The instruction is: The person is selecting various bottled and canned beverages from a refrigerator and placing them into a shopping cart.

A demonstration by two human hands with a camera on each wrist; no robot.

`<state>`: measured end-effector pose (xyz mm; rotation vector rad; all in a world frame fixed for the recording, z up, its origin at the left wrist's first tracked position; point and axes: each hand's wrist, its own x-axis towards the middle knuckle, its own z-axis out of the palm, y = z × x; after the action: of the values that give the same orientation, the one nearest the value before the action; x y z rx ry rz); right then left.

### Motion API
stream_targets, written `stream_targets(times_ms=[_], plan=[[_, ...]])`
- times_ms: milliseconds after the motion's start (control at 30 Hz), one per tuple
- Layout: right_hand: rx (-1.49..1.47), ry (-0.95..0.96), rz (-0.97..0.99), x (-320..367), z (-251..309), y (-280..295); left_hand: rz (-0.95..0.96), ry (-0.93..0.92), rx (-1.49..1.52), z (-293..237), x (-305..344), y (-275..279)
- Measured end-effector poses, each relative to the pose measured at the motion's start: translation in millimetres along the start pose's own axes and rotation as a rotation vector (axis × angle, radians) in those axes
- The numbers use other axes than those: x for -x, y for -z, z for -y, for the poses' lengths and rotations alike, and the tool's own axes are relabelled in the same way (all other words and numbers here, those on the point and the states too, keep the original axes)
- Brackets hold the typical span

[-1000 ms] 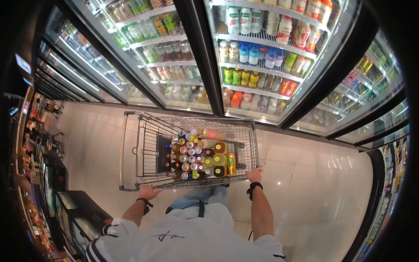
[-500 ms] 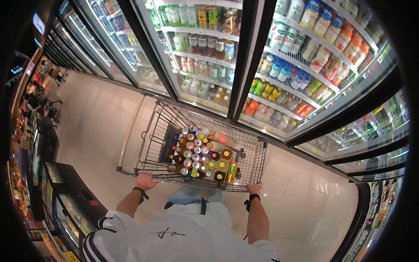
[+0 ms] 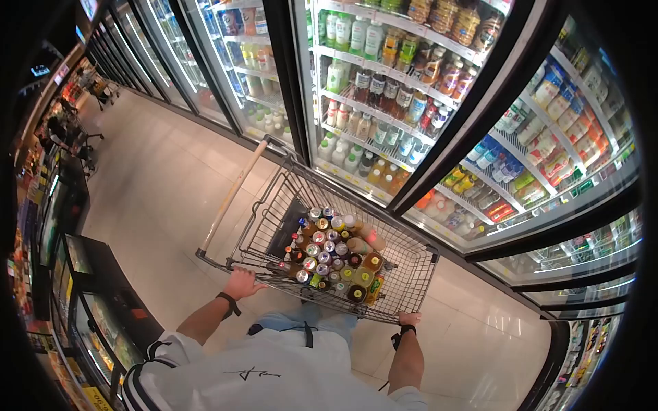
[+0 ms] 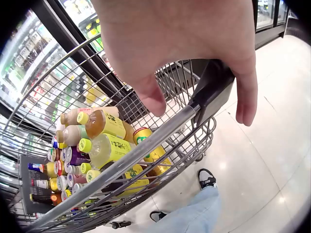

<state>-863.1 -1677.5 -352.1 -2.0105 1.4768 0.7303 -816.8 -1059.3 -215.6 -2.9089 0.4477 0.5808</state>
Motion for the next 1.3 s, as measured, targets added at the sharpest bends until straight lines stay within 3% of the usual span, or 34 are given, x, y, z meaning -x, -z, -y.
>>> stream_targets(times_ms=[167, 300, 367, 400, 533, 633, 833, 867, 967, 1067, 1300], plan=[[-0.021, 0.023, -0.050, 17, 17, -24, -0.193, -0.018, -0.080, 41, -14, -9], [0.066, 0.047, -0.139, 34, 40, -45, -0.138, -0.003, -0.049, 76, -27, -4], [0.017, -0.023, 0.088, 93, 69, -20, 0.005, 0.017, -0.010, 88, -26, 7], [0.102, 0.008, 0.004, 86, 70, -35, 0.001, 0.033, 0.001, 97, -31, 6], [0.195, 0.044, 0.039, 50, 75, -66, -0.041, 0.037, -0.015, 130, -43, -2], [0.197, 0.031, 0.061, 116, 113, -47, -0.020, 0.057, 0.038, 144, -40, 4], [0.190, 0.036, 0.083, 146, 148, -58, -0.023, 0.069, 0.044, 181, -49, -20], [0.213, 0.072, 0.014, 111, 132, -82, -0.045, 0.070, 0.012, 187, -48, -26], [0.232, 0.166, -0.218, 128, 152, -104, -0.055, 0.082, -0.017, 203, -66, -18], [0.185, 0.087, -0.177, 159, 183, -109, -0.016, 0.071, 0.014, 219, -57, -12], [0.243, 0.029, -0.247, 156, 214, -153, -0.006, 0.124, 0.052, 262, -70, -11]])
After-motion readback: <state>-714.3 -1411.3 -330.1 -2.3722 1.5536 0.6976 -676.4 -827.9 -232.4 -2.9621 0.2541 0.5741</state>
